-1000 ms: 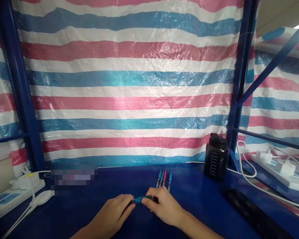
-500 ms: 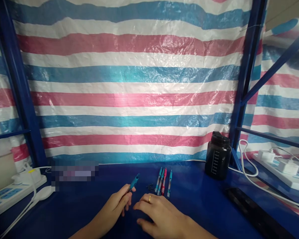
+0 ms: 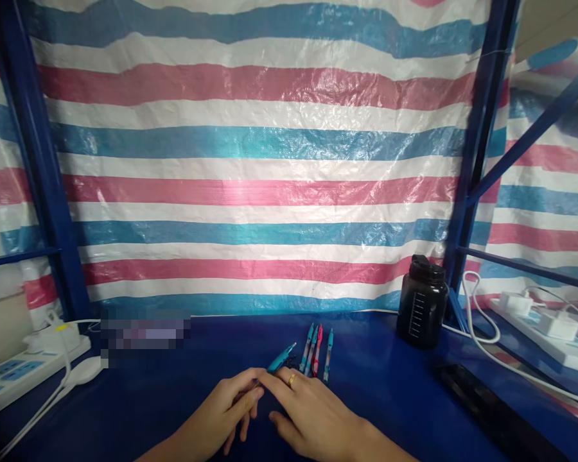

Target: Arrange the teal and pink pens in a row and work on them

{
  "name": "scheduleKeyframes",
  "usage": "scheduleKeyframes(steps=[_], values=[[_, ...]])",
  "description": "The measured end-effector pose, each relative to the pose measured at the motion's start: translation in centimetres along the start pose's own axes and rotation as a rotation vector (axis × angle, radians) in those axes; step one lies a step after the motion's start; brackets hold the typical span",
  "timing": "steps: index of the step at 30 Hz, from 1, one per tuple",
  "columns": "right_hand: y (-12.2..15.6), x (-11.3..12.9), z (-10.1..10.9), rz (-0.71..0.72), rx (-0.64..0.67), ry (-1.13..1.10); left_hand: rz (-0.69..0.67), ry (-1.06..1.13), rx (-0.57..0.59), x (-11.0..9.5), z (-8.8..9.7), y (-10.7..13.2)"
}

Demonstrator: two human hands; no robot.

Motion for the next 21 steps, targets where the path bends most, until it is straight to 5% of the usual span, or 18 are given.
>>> scheduleKeyframes(steps=[7, 16, 21], values=[[0.2, -1.3, 0.2, -0.024, -0.114, -0.033, -0.136, -0.268, -0.051, -1.5, 0.7, 0.8], [1.5, -8.5, 4.8, -0.286, -0.447, 0.032, -0.215, -0.708, -0.009, -2.7, 0.4, 1.4], [2.2, -11.2, 5.8, -0.424, -0.359, 0.141, -0.249, -0.902, 0.078, -3.2, -0.4, 1.5]])
Point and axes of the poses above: each hand's wrist, its own y-axis away from the middle knuckle, its own z-axis out of the back of the hand, x = y × z, the point moved 6 cm from there along -y, towards the middle knuckle, and after that the axes turned 7 degrees about x, right-handed, at the moved point
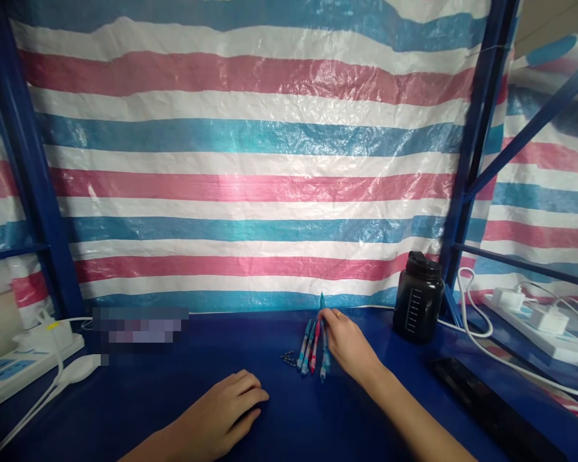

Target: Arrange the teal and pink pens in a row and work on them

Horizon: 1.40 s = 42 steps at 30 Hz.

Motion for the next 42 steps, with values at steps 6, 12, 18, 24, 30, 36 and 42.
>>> scheduleKeyframes(steps=[6, 12, 18, 24, 30, 36, 42], values=[[-0.3, -4.0, -1.3, -0.142, 0.110, 0.118, -0.063, -0.037, -0.018, -0.1, 0.0, -0.1], [0.3, -5.1, -4.2, -0.163, 0.257, 0.149, -0.117, -0.064, -0.019, 0.0, -0.3, -0.1], [0.2, -3.7, -5.1, -0.122, 0.264, 0.123, -0.052, 0.038, -0.010, 0.4, -0.3, -0.2], [0.1, -2.4, -5.4, -0.115, 0.218, 0.102, 0.128, 0.132, -0.008, 2.0, -0.5, -3.6], [-0.4, -2.0, -5.9, -0.131, 0.217, 0.117, 0.080, 0.099, 0.025, 3.2, -0.9, -8.5], [-2.9, -1.0, -6.8, -0.151, 0.263, 0.110, 0.017, 0.130, 0.021, 4.0, -1.4, -9.9], [-4.5, -0.1, -7.9, -0.185, 0.320, 0.092, -0.015, 0.129, -0.003, 3.7, -1.9, -9.6]])
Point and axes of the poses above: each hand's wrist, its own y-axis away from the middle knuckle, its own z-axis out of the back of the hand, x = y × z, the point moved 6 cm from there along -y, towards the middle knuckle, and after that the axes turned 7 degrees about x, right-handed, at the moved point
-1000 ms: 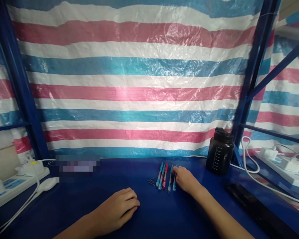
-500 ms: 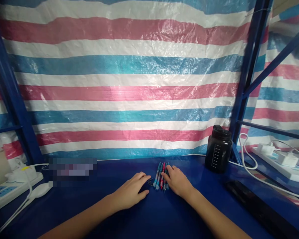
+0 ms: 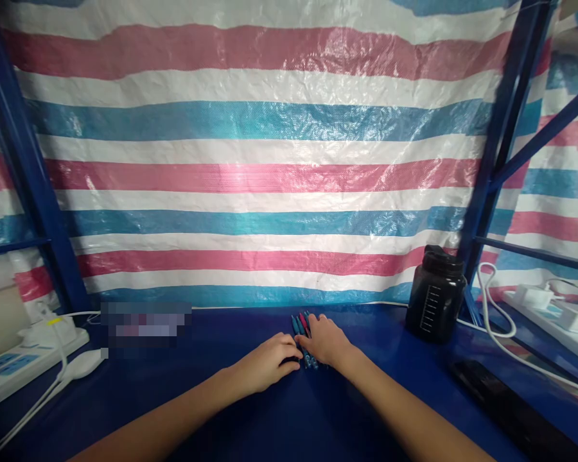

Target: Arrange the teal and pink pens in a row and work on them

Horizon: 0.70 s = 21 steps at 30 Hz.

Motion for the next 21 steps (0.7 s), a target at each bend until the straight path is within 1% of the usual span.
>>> scheduleKeyframes(steps=[6, 11, 14, 18, 21], values=[[0.3, 0.1, 0.2, -0.004, 0.029, 0.007, -0.037, -0.006, -0.007, 0.3, 0.0, 0.8], [0.8, 0.5, 0.7, 0.057, 0.029, -0.001, -0.054, -0.021, -0.008, 0.3, 0.1, 1.5], [1.1, 0.6, 0.7, 0.103, 0.004, -0.021, -0.088, -0.028, 0.001, -0.4, 0.1, 1.4], [1.3, 0.3, 0.7, 0.153, -0.021, -0.064, -0.157, -0.039, 0.017, -1.6, -0.1, 0.8], [1.3, 0.0, 0.8, 0.187, -0.035, -0.094, -0.190, -0.052, 0.022, -2.1, -0.2, 0.2]])
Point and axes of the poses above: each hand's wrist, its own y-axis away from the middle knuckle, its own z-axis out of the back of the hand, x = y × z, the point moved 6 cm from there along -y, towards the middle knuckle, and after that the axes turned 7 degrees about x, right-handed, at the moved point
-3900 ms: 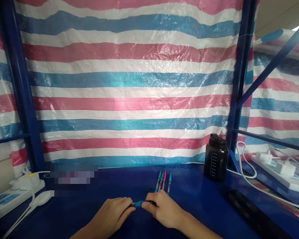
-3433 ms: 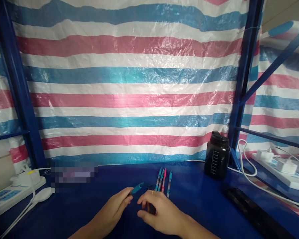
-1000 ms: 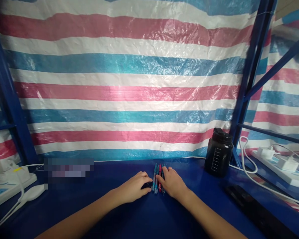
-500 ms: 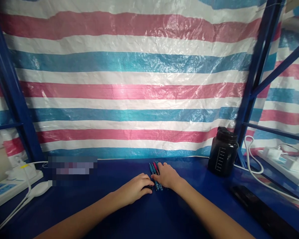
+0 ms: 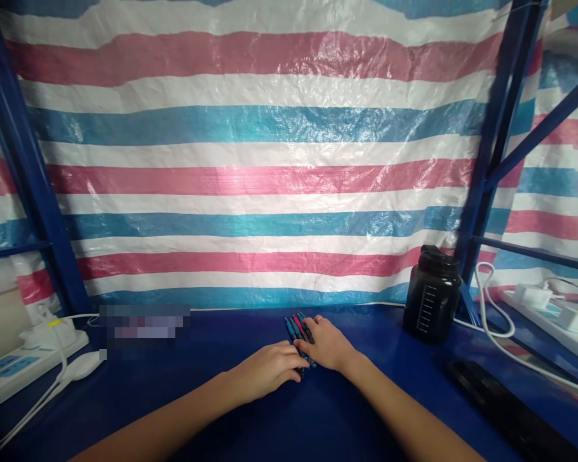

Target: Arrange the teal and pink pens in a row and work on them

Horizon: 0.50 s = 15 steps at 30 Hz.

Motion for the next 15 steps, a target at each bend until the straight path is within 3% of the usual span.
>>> scheduleKeyframes(steps=[8, 15], values=[[-0.25, -0.70, 0.07, 0.056, -0.040, -0.056, -0.043, -0.047, 0.032, -0.12, 0.27, -0.21], [-0.24, -0.94, -0.02, 0.070, -0.044, -0.078, 0.019, -0.009, -0.001, 0.74, 0.38, -0.13]])
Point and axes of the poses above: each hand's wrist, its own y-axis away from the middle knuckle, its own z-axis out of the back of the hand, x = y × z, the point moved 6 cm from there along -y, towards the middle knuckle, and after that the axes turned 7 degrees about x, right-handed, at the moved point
